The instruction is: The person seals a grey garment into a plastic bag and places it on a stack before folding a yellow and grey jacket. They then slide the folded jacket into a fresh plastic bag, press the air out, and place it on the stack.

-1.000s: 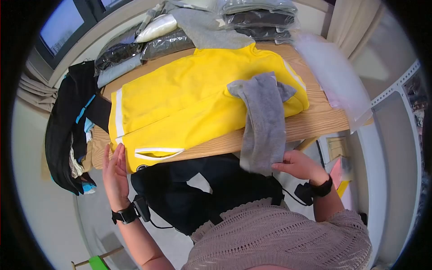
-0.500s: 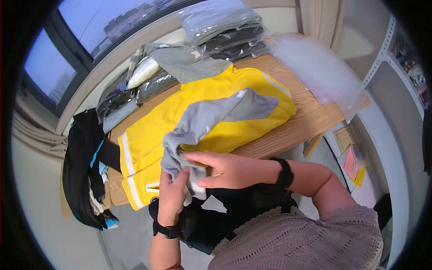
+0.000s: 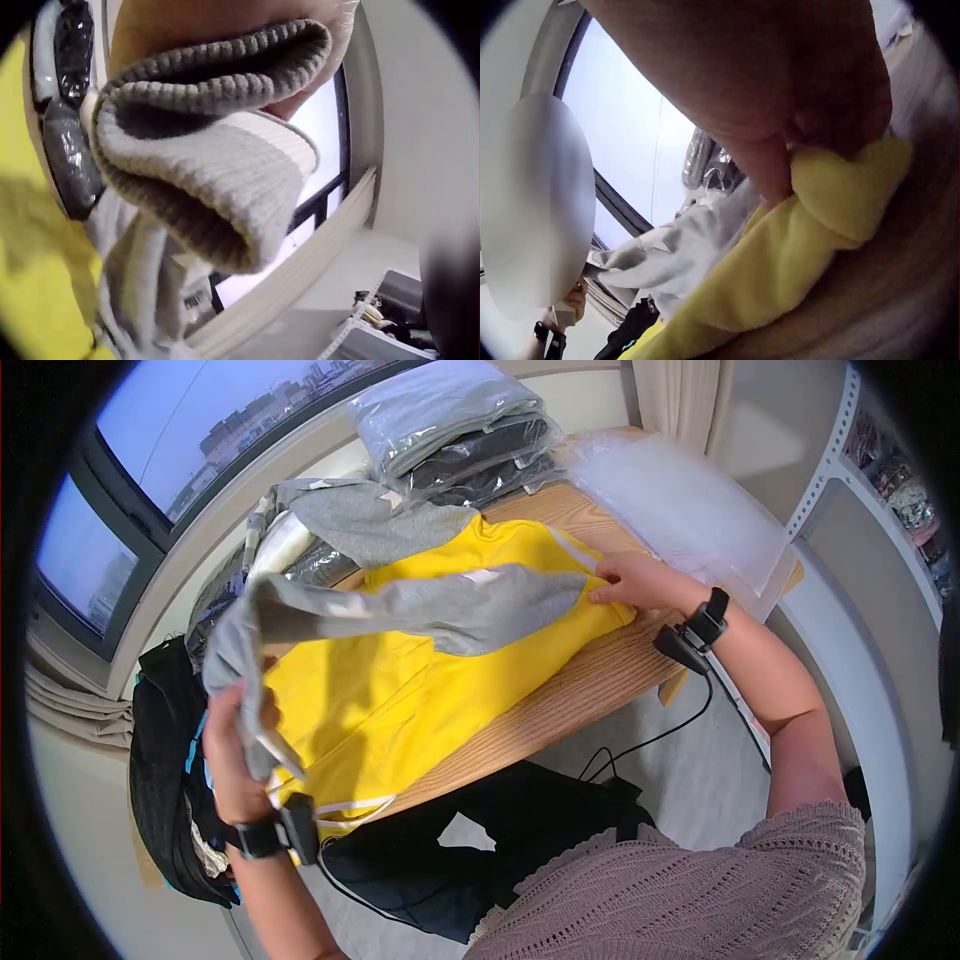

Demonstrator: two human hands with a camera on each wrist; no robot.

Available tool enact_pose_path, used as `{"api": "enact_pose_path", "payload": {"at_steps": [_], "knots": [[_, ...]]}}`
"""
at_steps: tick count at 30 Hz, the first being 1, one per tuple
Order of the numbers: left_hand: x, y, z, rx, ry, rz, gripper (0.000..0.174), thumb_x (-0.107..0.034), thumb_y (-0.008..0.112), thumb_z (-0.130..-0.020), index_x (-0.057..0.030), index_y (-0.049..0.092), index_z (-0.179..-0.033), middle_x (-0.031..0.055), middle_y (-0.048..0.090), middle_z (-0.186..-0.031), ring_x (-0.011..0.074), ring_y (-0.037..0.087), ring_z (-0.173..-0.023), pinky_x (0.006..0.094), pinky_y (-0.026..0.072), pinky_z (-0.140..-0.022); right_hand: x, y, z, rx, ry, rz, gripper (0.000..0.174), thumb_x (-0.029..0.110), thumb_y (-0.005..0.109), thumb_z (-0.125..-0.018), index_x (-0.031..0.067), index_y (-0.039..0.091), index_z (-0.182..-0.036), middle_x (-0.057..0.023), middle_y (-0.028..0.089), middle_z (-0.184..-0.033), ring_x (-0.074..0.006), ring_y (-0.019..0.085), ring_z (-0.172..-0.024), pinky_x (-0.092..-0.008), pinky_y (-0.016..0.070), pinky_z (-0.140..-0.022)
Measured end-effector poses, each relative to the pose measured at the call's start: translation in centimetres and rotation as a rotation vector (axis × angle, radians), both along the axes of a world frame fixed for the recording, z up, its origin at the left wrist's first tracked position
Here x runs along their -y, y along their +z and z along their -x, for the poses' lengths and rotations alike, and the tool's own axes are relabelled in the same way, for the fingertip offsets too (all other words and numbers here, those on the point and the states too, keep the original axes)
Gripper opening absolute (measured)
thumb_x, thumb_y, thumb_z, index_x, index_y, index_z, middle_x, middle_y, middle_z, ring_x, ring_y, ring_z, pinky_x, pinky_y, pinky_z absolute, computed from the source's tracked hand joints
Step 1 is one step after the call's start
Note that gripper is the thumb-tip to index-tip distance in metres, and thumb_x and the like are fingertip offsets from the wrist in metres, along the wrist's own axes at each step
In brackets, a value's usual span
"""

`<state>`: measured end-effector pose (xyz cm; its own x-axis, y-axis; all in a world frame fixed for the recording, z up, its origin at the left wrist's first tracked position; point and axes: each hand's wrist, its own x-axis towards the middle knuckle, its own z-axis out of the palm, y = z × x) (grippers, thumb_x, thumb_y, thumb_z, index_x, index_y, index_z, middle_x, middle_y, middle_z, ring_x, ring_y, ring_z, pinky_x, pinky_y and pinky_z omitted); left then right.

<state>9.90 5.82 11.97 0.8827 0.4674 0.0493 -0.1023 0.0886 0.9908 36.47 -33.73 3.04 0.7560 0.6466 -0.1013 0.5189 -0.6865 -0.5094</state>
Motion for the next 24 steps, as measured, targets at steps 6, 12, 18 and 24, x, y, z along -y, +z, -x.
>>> {"api": "enact_pose_path", "payload": {"at_steps": [6,12,18,24], "knots": [[-10.0,0.0,0.1,-0.246,-0.038,-0.178,0.035,-0.026,0.057,-0.089,0.0009,0.057,-0.111,0.0071,0.063,-0.092,0.0108,0.057,-0.071,0.0218,0.0446,-0.062,-0.9,-1.9,-1.1,0.132,0.062,-0.037,0.033,0.032,0.066,-0.081,-0.0011,0.061,-0.083,-0.0188,0.061,-0.078,-0.0307,0.057,-0.072,-0.0399,0.0441,-0.064],[-14.3,-5.7,2.3,-0.234,0.206,-0.879,0.035,-0.014,0.067,-0.083,0.0031,0.057,-0.111,0.0117,0.064,-0.097,0.018,0.061,-0.088,0.0289,0.0481,-0.078,-0.9,-2.0,-1.0,0.133,0.108,-0.096,0.032,0.029,0.065,-0.081,-0.0019,0.061,-0.085,-0.0188,0.061,-0.079,-0.0306,0.058,-0.072,-0.0388,0.0444,-0.064],[-7.9,-4.7,1.9,-0.523,0.027,-1.176,0.038,-0.019,0.071,-0.08,0.001,0.06,-0.11,0.0118,0.064,-0.102,0.0207,0.059,-0.094,0.0295,0.0475,-0.083,-0.4,0.1,0.0,-0.121,0.013,-0.116,0.025,0.02,0.069,-0.079,-0.0027,0.059,-0.085,-0.0094,0.058,-0.07,-0.0179,0.051,-0.064,-0.032,0.0415,-0.059],[-8.3,-7.2,0.1,-0.607,-0.164,-1.459,0.04,-0.016,0.072,-0.067,-0.0019,0.063,-0.104,0.0185,0.063,-0.099,0.0369,0.058,-0.097,0.0385,0.047,-0.085,-0.4,0.7,-0.3,-0.126,0.09,0.007,0.023,0.009,0.07,-0.075,-0.0017,0.06,-0.092,-0.0024,0.058,-0.075,-0.0104,0.052,-0.07,-0.0252,0.0437,-0.066]]}}
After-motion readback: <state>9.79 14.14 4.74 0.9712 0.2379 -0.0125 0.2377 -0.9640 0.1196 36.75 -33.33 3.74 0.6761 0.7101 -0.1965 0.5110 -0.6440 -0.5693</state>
